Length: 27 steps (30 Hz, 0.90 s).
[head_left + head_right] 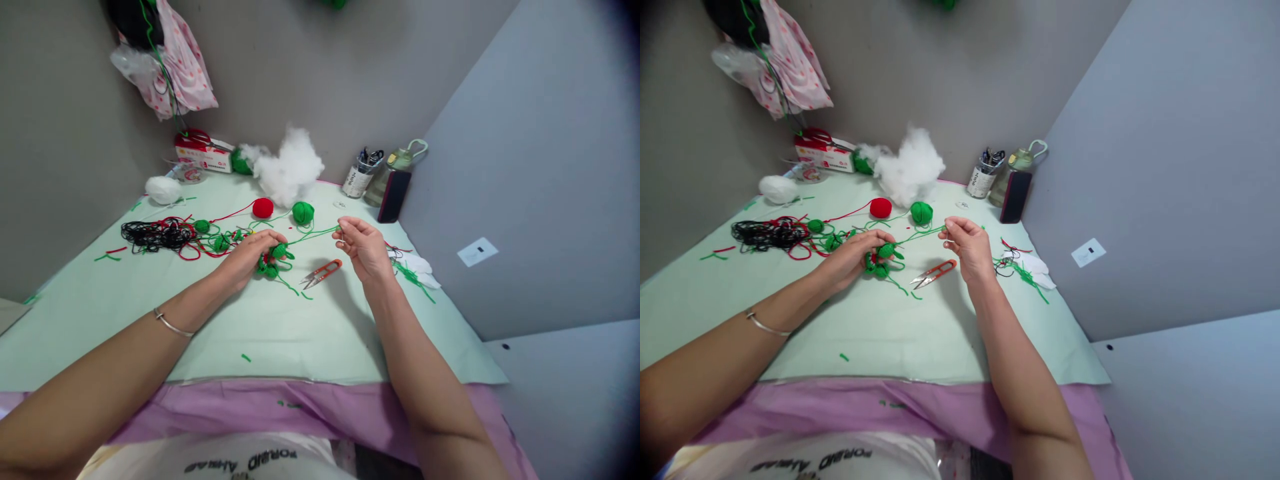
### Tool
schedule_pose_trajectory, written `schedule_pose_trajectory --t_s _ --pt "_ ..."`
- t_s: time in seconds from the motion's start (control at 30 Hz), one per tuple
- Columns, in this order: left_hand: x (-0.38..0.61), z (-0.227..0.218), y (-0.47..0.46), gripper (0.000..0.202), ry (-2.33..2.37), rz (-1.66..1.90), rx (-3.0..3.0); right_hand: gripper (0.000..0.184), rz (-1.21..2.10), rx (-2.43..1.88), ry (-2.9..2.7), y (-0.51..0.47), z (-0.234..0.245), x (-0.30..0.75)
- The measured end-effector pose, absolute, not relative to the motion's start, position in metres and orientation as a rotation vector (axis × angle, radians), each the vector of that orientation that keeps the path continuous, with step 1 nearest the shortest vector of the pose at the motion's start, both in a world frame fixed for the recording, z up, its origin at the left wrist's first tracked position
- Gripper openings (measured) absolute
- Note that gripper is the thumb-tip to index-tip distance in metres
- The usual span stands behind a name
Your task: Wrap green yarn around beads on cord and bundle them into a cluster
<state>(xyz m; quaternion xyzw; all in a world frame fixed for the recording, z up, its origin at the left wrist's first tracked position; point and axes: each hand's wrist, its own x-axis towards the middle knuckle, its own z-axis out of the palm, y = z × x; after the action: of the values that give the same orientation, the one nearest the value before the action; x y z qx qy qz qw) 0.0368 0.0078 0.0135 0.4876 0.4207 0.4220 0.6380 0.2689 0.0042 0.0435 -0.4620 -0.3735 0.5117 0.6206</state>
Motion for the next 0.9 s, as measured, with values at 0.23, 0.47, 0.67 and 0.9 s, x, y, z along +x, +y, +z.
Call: schedule_pose_trajectory --t_s 0.23,0.47,0.67,0.9 --pt "0.027 0.02 0.018 0.021 0.964 1.118 1.048 0.031 1.278 -1.003 -0.834 0.004 0.046 0.269" --pt "0.029 0.016 0.015 0.021 0.968 1.051 1.109 0.032 1.251 -0.968 -0.927 0.003 0.045 0.268" --pt "0.03 0.017 0.013 0.02 0.907 1.03 1.231 0.019 1.296 -0.931 -1.103 -0.003 0.046 0.261" --pt "0.034 0.018 0.009 0.025 0.932 0.868 1.368 0.012 1.292 -0.909 -1.146 -0.007 0.048 0.258"
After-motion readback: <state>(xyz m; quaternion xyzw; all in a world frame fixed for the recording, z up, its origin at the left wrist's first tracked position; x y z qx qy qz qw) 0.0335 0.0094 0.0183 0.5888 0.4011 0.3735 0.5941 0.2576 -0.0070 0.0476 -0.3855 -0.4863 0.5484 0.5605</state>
